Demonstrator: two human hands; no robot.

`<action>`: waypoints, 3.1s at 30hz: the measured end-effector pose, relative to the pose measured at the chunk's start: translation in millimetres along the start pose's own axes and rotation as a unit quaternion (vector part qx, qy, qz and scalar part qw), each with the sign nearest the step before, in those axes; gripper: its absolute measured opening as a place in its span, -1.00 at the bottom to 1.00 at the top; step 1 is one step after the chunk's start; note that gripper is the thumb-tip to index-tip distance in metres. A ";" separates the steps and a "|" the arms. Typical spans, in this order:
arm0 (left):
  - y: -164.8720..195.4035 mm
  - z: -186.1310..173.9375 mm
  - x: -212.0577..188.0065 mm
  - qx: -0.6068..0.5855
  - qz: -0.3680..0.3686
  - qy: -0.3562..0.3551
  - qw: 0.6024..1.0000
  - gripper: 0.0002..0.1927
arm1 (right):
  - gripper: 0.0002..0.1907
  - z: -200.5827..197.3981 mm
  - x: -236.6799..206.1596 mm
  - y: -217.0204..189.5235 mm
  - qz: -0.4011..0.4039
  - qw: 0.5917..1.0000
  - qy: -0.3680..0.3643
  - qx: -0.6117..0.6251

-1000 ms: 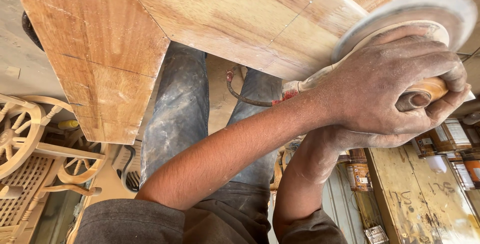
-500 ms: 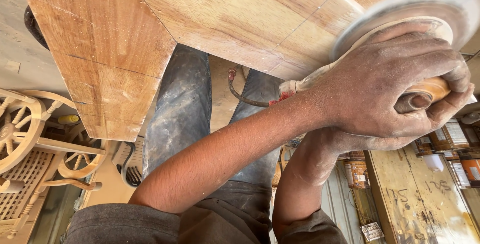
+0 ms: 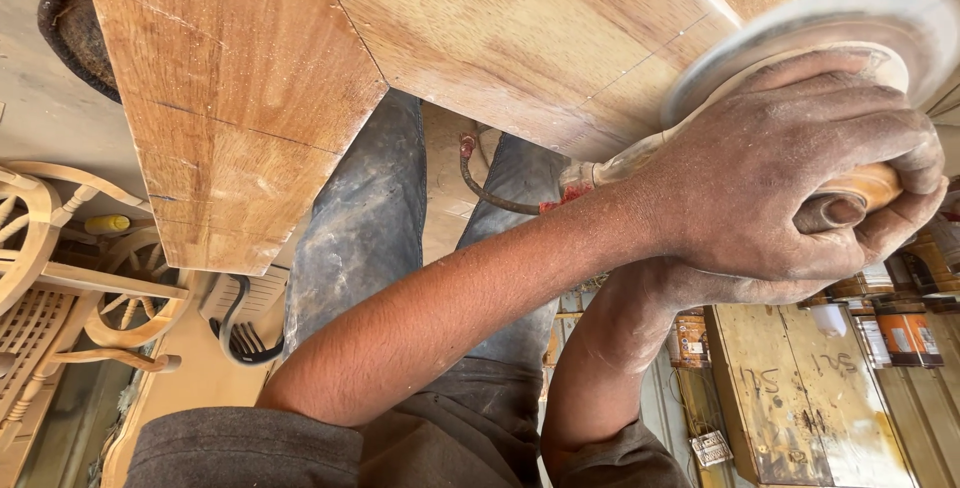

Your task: The person uses an orbital sander to smooth the surface of a wooden furniture piece. They move the sander across the flat top and along the edges, generating visible wood dust throughout the clip.

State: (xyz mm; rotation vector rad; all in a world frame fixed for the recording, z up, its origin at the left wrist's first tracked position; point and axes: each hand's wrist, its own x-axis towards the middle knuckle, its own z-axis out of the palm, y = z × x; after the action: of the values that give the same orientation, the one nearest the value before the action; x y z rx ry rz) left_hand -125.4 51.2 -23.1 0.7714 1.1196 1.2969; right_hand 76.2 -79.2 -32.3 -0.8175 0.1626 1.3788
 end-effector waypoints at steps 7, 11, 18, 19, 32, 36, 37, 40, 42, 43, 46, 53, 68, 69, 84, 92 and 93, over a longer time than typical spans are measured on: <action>1.6 -14.3 -1.1 -0.016 -0.019 -0.034 0.999 -0.66 | -0.28 0.1 -0.2 7.6 0.003 1.000 -0.002 0.012; 4.7 -22.5 -3.6 -0.013 -0.015 -0.023 1.000 -0.64 | -0.28 0.9 -0.3 11.7 0.007 1.000 -0.006 0.022; 4.9 -27.9 -5.8 -0.011 -0.005 -0.011 1.000 -0.63 | -0.26 -0.7 -0.9 18.0 0.018 0.998 -0.013 0.053; 4.6 -26.5 -6.0 -0.007 0.000 -0.004 1.000 -0.64 | -0.26 -1.6 -0.8 17.8 0.018 0.998 -0.014 0.059; -16.6 32.6 -7.0 -0.021 -0.008 -0.023 0.999 -0.69 | -0.23 -19.7 2.7 -9.0 0.012 0.991 -0.021 0.135; -22.7 50.5 -2.7 -0.039 -0.020 -0.048 0.998 -0.77 | -0.22 -23.8 4.8 -19.0 0.008 0.988 -0.018 0.152; -23.4 53.0 -2.2 -0.038 -0.018 -0.045 0.998 -0.77 | -0.22 -24.5 4.3 -21.0 0.007 0.988 -0.018 0.155; -23.2 54.6 -1.2 -0.029 -0.007 -0.032 0.999 -0.73 | -0.21 -25.6 2.8 -24.2 0.004 0.987 -0.017 0.159; -21.7 50.6 0.3 -0.031 -0.002 -0.036 0.999 -0.73 | -0.21 -25.9 2.0 -23.1 0.003 0.987 -0.009 0.158; -20.8 47.1 1.7 -0.032 -0.003 -0.041 0.999 -0.74 | -0.21 -25.7 2.2 -21.6 0.005 0.987 -0.010 0.160; -15.8 34.4 6.3 -0.034 -0.013 -0.053 0.998 -0.77 | -0.20 -23.9 3.9 -14.8 0.010 0.986 -0.009 0.167; -3.1 2.5 10.5 -0.001 0.010 -0.010 1.000 -0.71 | -0.19 -15.6 4.6 2.8 0.023 0.986 -0.005 0.167; -14.1 22.7 -23.8 0.201 -0.033 -0.055 0.978 -0.34 | -0.16 -44.5 5.1 13.1 0.043 0.959 0.001 0.280; -22.0 38.3 -27.9 0.201 -0.032 -0.066 0.977 -0.35 | -0.15 -48.3 8.7 5.1 0.037 0.951 -0.003 0.306; -53.4 175.1 -51.3 0.056 -0.099 -0.050 0.992 -0.26 | -0.28 25.9 68.1 -63.8 0.073 0.574 -0.029 0.815; 52.0 -3.9 -74.2 0.262 -0.090 0.059 0.959 -0.19 | -0.49 150.2 76.3 71.7 0.246 -0.325 0.285 0.867; 62.9 -18.7 -75.9 0.275 -0.092 0.063 0.955 -0.13 | -0.53 160.4 64.1 94.9 0.229 -0.314 0.293 0.874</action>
State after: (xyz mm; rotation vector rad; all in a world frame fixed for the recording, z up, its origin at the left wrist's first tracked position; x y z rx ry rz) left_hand -157.9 -15.6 44.3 0.9699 1.6501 0.8886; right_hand -51.7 65.2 8.4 -1.6809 -2.4314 0.6228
